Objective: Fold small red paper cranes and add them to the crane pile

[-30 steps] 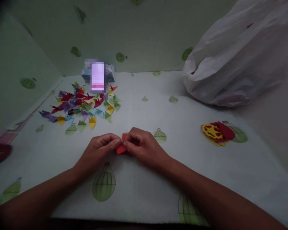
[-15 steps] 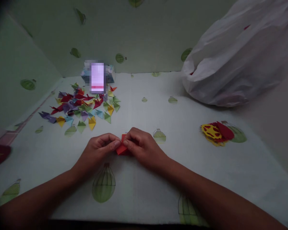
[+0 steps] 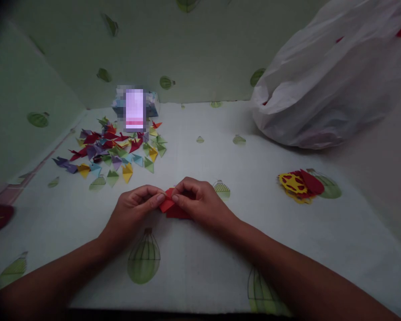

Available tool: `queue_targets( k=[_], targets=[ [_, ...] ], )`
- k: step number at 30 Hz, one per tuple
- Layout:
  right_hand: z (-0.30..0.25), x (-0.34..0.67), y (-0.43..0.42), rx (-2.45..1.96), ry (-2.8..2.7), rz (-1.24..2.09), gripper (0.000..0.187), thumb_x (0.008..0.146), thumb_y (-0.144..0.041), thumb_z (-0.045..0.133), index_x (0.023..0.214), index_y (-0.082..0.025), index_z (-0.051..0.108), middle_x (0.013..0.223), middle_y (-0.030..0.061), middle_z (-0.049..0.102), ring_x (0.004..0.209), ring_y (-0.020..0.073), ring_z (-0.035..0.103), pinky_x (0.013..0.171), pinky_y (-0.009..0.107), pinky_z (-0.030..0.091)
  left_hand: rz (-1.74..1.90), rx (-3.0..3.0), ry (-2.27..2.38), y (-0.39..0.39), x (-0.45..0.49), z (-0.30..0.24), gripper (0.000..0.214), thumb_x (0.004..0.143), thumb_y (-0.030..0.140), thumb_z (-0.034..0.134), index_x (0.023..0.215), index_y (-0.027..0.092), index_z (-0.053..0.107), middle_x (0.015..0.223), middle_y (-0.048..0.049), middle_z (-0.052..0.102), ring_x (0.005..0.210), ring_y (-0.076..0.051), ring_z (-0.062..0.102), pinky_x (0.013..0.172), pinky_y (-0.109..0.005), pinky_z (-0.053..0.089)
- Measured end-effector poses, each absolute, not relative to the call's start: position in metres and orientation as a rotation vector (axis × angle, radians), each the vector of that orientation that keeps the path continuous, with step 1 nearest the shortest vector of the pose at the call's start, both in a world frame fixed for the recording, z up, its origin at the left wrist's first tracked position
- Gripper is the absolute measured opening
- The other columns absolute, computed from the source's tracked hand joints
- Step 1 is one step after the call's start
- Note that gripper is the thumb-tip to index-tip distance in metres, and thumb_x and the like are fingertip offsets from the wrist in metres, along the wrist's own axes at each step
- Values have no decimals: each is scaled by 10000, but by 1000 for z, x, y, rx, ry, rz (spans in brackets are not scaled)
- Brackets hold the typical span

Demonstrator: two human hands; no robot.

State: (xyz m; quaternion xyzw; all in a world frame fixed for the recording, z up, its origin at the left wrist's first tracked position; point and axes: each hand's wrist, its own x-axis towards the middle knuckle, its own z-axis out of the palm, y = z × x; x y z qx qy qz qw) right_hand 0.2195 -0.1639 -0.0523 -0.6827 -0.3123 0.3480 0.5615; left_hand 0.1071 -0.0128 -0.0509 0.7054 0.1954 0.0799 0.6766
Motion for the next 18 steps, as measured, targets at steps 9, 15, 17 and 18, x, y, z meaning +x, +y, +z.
queue_targets(
  k=[9, 15, 17, 18],
  targets=[
    [-51, 219, -164, -1642, -767, 790, 133, 816, -284, 643, 750, -173, 612, 736, 5, 613, 662, 125, 541, 585, 246, 399, 180, 1592, 436, -15, 107, -51, 140, 812, 295, 688, 784, 160, 714, 774, -19, 721, 713, -132, 613, 689, -241, 490],
    [-52, 213, -163, -1634, -725, 769, 111, 803, -250, 636, 731, -182, 586, 709, -9, 595, 596, 106, 504, 533, 234, 373, 126, 1609, 412, -14, 108, -50, 175, 818, 324, 685, 780, 154, 698, 754, -15, 694, 696, -128, 596, 659, -234, 473],
    [-51, 214, -163, -1617, -741, 781, 106, 813, -254, 632, 744, -182, 597, 700, -12, 591, 591, 106, 501, 532, 233, 366, 119, 1611, 429, -13, 108, -50, 182, 807, 331, 698, 774, 152, 698, 742, -16, 690, 688, -128, 595, 649, -232, 470],
    [-51, 215, -163, -1615, -755, 785, 114, 824, -262, 625, 747, -180, 604, 701, -10, 592, 603, 109, 505, 542, 235, 368, 123, 1613, 435, -13, 108, -50, 180, 802, 328, 703, 766, 151, 698, 737, -15, 690, 685, -127, 595, 648, -231, 469]
  ],
)
